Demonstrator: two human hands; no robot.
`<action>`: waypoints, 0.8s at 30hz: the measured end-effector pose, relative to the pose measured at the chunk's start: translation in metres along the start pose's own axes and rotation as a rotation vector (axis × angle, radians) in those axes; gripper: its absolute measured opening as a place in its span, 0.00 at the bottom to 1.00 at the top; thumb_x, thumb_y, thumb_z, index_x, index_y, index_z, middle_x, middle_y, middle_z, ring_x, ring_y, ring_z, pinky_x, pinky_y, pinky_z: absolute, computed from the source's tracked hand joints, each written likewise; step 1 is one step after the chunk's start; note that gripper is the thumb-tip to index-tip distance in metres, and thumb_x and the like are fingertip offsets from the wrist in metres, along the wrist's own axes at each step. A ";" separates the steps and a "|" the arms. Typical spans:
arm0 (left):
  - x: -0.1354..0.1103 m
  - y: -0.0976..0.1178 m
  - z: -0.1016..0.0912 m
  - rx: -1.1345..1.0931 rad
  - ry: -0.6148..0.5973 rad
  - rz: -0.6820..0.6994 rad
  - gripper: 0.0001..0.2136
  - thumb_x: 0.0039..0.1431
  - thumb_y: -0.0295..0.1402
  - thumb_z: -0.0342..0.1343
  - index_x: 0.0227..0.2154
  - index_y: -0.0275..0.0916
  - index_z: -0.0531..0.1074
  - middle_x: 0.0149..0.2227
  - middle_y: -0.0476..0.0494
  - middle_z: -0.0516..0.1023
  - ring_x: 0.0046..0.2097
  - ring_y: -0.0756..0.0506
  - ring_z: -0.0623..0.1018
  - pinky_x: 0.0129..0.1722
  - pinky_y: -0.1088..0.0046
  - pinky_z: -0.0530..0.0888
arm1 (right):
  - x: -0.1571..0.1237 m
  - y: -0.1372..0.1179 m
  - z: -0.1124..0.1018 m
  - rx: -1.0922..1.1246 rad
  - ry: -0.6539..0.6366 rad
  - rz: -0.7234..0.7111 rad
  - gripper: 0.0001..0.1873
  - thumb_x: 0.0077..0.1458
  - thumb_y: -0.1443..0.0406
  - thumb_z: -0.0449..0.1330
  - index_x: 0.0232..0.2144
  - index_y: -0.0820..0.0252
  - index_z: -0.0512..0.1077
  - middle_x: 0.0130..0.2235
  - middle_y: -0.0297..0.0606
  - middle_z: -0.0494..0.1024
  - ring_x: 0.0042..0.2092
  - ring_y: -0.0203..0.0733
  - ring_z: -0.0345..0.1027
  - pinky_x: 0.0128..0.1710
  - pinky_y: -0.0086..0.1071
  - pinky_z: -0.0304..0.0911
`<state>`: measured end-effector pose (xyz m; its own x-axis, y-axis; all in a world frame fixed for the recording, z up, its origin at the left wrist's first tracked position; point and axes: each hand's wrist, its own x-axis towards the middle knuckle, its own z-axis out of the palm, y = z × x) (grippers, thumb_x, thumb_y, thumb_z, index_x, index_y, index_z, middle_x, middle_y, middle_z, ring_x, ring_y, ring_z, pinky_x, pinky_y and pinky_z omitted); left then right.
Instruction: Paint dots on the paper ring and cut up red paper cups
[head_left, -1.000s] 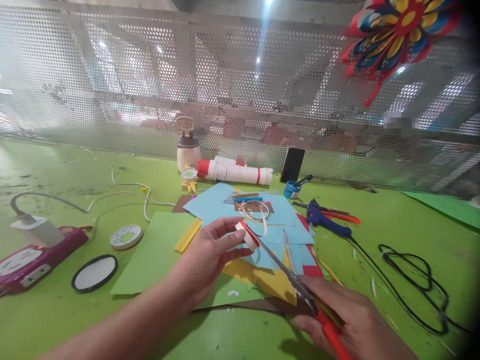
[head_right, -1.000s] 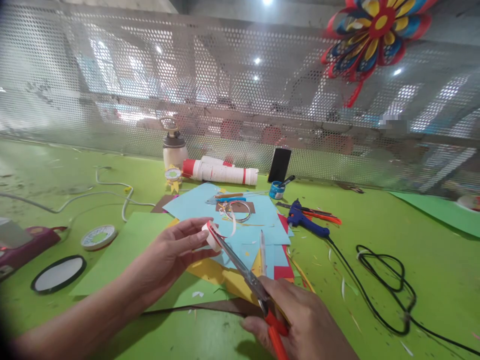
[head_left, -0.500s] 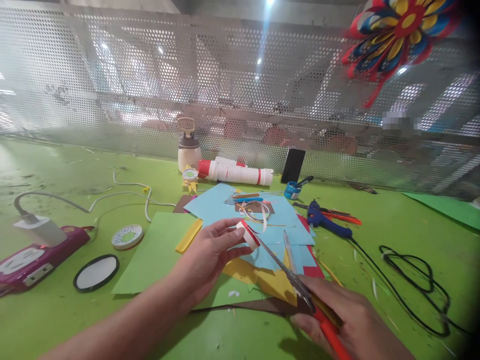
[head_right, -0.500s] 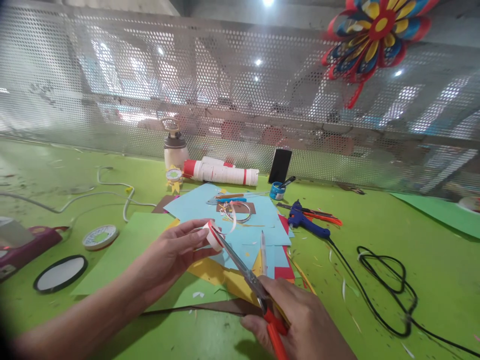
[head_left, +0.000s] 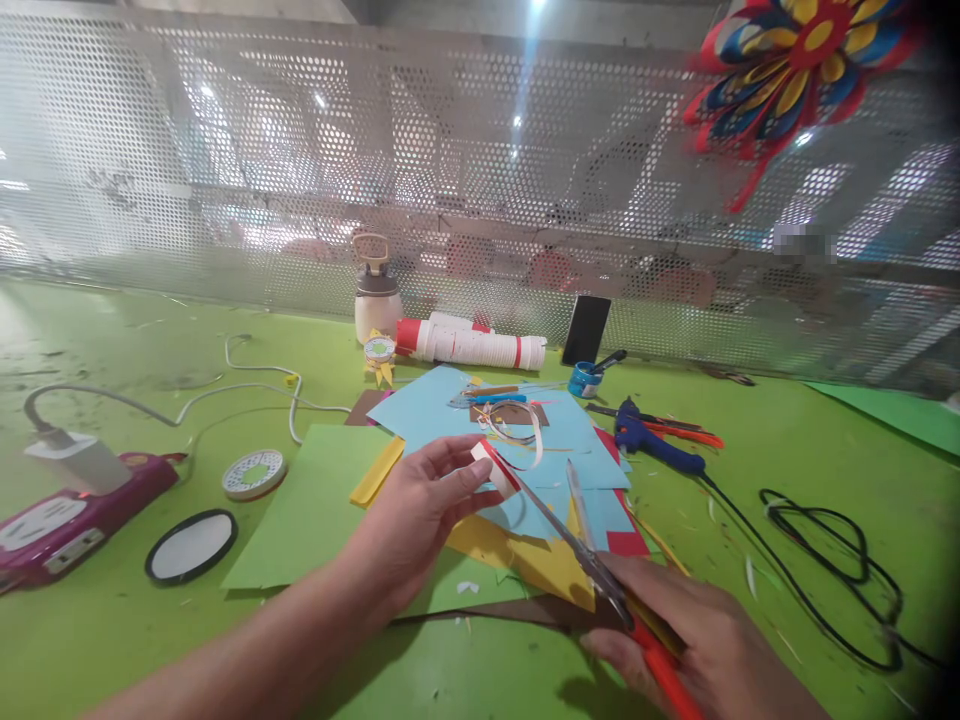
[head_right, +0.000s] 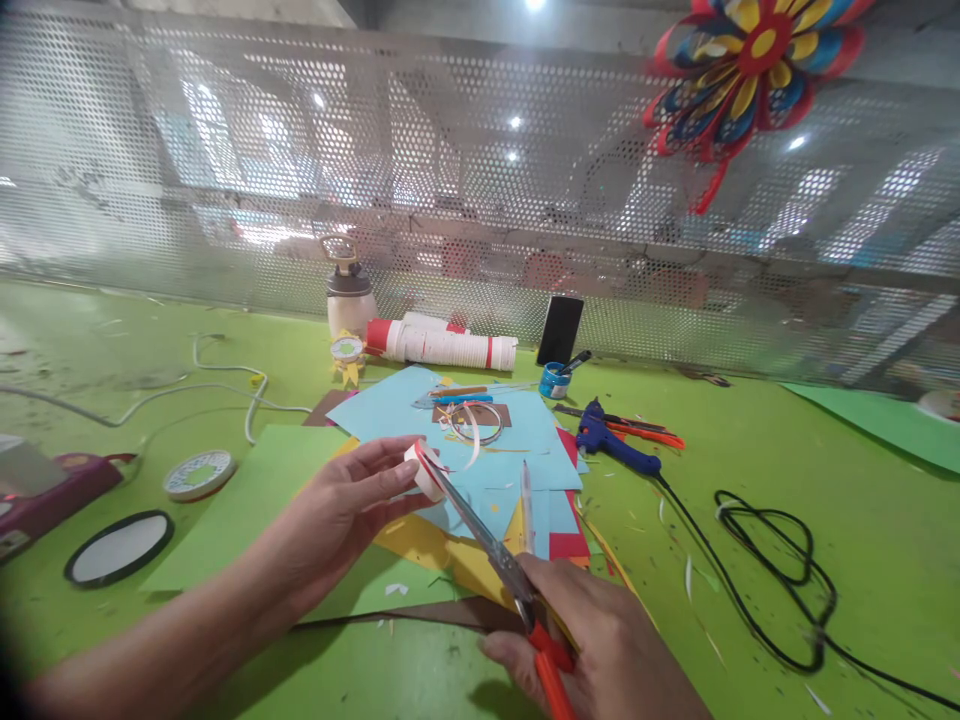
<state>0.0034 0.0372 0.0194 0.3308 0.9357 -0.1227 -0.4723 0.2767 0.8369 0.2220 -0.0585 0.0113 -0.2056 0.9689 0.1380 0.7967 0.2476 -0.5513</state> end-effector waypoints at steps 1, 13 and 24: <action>0.000 0.000 0.000 -0.002 -0.001 0.000 0.14 0.49 0.30 0.69 0.39 0.32 0.76 0.38 0.38 0.81 0.41 0.42 0.80 0.48 0.61 0.75 | 0.000 0.000 0.000 0.001 0.012 -0.008 0.08 0.57 0.61 0.60 0.39 0.54 0.76 0.34 0.35 0.82 0.33 0.41 0.77 0.32 0.27 0.73; 0.002 -0.001 -0.001 -0.012 0.005 -0.021 0.14 0.50 0.30 0.69 0.39 0.32 0.76 0.40 0.37 0.82 0.42 0.41 0.81 0.49 0.60 0.76 | -0.001 0.005 0.005 -0.067 0.002 -0.059 0.10 0.60 0.59 0.58 0.40 0.55 0.76 0.36 0.38 0.81 0.37 0.44 0.78 0.36 0.30 0.75; 0.004 0.003 -0.004 -0.061 0.030 -0.076 0.11 0.55 0.28 0.64 0.41 0.30 0.77 0.40 0.33 0.82 0.38 0.41 0.83 0.45 0.62 0.78 | -0.001 0.006 0.006 -0.074 0.025 -0.053 0.09 0.59 0.61 0.59 0.41 0.55 0.76 0.36 0.38 0.81 0.37 0.44 0.78 0.37 0.31 0.75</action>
<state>0.0001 0.0427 0.0192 0.3433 0.9174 -0.2012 -0.4957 0.3589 0.7909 0.2234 -0.0578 0.0033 -0.2347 0.9540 0.1865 0.8252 0.2970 -0.4804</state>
